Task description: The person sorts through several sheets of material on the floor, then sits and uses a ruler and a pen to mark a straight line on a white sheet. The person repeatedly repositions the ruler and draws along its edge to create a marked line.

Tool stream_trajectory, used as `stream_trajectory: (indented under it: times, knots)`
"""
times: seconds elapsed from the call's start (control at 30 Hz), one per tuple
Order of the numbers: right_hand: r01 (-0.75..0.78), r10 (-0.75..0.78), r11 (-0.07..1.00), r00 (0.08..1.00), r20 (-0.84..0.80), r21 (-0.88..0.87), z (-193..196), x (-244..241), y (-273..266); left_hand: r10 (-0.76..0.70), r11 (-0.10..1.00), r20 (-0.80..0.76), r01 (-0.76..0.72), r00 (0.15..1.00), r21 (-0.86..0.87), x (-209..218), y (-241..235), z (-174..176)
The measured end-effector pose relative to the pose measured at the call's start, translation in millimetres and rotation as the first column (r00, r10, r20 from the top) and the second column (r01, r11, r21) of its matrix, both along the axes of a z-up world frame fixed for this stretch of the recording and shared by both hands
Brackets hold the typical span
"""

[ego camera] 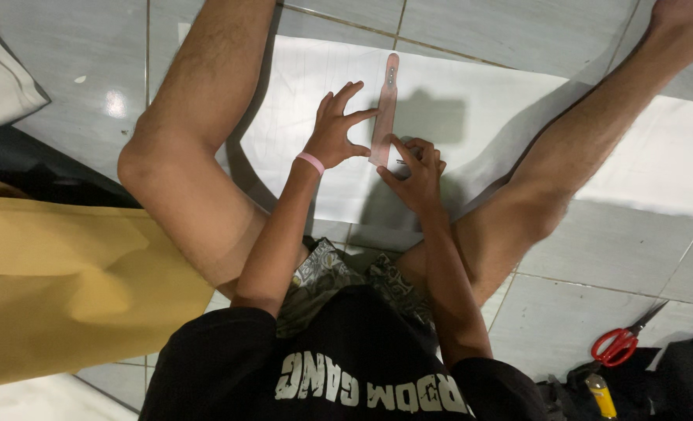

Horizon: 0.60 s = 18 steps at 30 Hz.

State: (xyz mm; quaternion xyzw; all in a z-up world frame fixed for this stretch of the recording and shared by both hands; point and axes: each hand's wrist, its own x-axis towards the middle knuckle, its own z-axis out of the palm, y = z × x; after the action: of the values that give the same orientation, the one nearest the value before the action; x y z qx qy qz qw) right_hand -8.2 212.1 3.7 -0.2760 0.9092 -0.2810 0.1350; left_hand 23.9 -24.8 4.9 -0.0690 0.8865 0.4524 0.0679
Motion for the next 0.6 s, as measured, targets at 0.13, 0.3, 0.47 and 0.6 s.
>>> stream_trajectory:
  times: [0.13, 0.3, 0.47, 0.6]
  knots:
    - [-0.001, 0.001, 1.0, 1.0, -0.021, 0.009, 2.3, -0.7, -2.7, 0.005, 1.0, -0.015, -0.004, 1.0, 0.016, -0.3, -0.1, 6.2]
    - [-0.014, 0.014, 1.0, 0.999, -0.03, 0.011, -12.2, 2.4, 8.5, 0.036, 0.998, 0.013, -0.035, 0.999, -0.045, 0.1, 4.7, 5.5]
    - [0.133, -0.039, 0.898, 0.974, 0.225, -0.42, -39.5, -37.2, 26.5, -0.09, 0.825, -0.018, 0.065, 0.996, -0.562, -8.5, 48.6, -5.4]
    - [0.197, -0.238, 0.677, 0.97, 0.042, -0.709, -33.7, -80.7, 10.1, -0.138, 0.459, 0.343, 0.367, 0.929, -0.809, -38.2, 117.6, -14.0]
